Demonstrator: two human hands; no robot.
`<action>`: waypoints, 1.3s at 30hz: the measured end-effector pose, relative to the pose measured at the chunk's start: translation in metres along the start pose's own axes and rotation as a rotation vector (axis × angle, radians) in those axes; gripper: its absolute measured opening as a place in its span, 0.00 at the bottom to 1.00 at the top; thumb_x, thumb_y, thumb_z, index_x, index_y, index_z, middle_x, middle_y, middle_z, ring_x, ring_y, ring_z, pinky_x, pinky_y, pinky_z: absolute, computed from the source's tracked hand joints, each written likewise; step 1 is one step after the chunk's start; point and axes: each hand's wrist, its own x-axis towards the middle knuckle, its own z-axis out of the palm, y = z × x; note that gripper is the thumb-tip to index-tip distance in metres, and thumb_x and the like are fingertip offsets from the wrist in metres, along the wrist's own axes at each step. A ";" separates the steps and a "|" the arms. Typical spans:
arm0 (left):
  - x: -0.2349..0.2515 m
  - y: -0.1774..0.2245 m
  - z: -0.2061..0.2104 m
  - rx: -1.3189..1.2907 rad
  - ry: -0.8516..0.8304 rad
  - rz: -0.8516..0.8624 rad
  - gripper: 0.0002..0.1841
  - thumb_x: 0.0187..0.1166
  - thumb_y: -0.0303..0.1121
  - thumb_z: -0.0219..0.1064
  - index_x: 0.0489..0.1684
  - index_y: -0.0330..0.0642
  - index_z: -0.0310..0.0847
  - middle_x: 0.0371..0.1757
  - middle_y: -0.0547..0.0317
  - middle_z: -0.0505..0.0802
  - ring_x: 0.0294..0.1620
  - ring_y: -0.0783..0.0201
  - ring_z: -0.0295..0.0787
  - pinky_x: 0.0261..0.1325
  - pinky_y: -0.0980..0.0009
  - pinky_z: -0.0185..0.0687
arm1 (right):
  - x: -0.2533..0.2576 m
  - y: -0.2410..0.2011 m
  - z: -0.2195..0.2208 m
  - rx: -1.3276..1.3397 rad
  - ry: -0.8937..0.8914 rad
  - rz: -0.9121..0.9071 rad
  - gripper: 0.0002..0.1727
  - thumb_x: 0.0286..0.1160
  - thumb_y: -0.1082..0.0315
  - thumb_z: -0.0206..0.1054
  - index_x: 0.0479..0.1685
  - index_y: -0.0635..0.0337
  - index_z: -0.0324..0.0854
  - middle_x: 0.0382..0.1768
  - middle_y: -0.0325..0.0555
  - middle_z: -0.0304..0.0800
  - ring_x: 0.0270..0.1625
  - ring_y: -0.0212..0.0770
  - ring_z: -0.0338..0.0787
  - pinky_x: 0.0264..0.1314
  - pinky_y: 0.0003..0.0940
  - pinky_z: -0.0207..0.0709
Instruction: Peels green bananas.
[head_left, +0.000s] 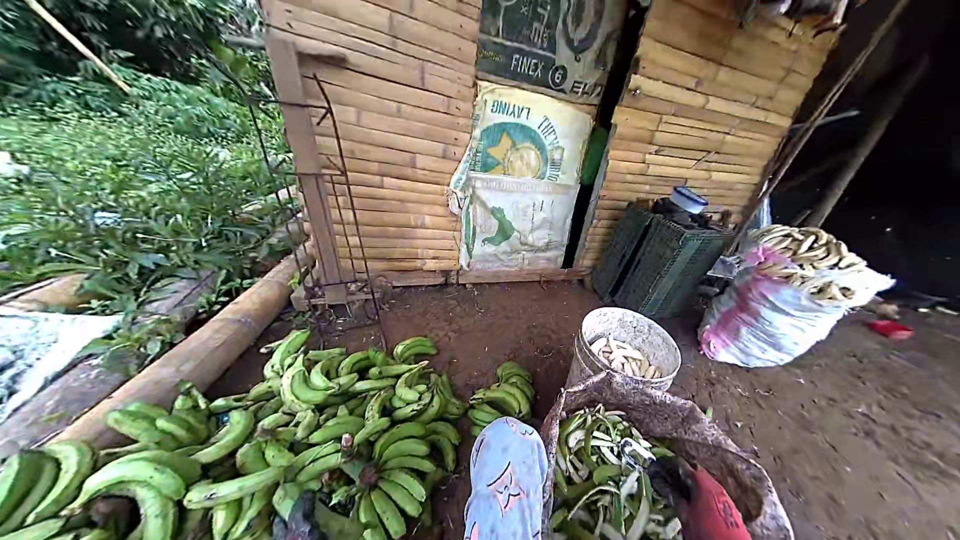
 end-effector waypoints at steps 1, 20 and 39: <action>-0.005 0.039 0.022 -0.166 -0.051 0.012 0.28 0.88 0.38 0.56 0.82 0.30 0.57 0.49 0.54 0.86 0.41 0.69 0.87 0.48 0.70 0.87 | 0.002 -0.006 -0.002 0.022 0.030 -0.036 0.26 0.70 0.66 0.72 0.70 0.60 0.83 0.63 0.69 0.86 0.65 0.67 0.88 0.68 0.67 0.77; -0.242 0.140 0.327 -0.594 -1.062 -0.591 0.20 0.93 0.45 0.39 0.51 0.42 0.75 0.26 0.58 0.86 0.22 0.64 0.86 0.28 0.66 0.89 | 0.006 -0.040 -0.013 0.705 0.008 -0.424 0.27 0.85 0.56 0.61 0.75 0.67 0.74 0.41 0.47 0.89 0.38 0.34 0.87 0.48 0.34 0.84; -0.265 0.100 0.308 -0.189 -0.802 0.269 0.29 0.70 0.26 0.72 0.72 0.26 0.70 0.52 0.54 0.90 0.50 0.72 0.89 0.57 0.73 0.87 | 0.002 -0.041 0.030 1.524 -0.034 0.112 0.17 0.88 0.66 0.55 0.69 0.61 0.75 0.24 0.29 0.81 0.20 0.22 0.77 0.22 0.17 0.72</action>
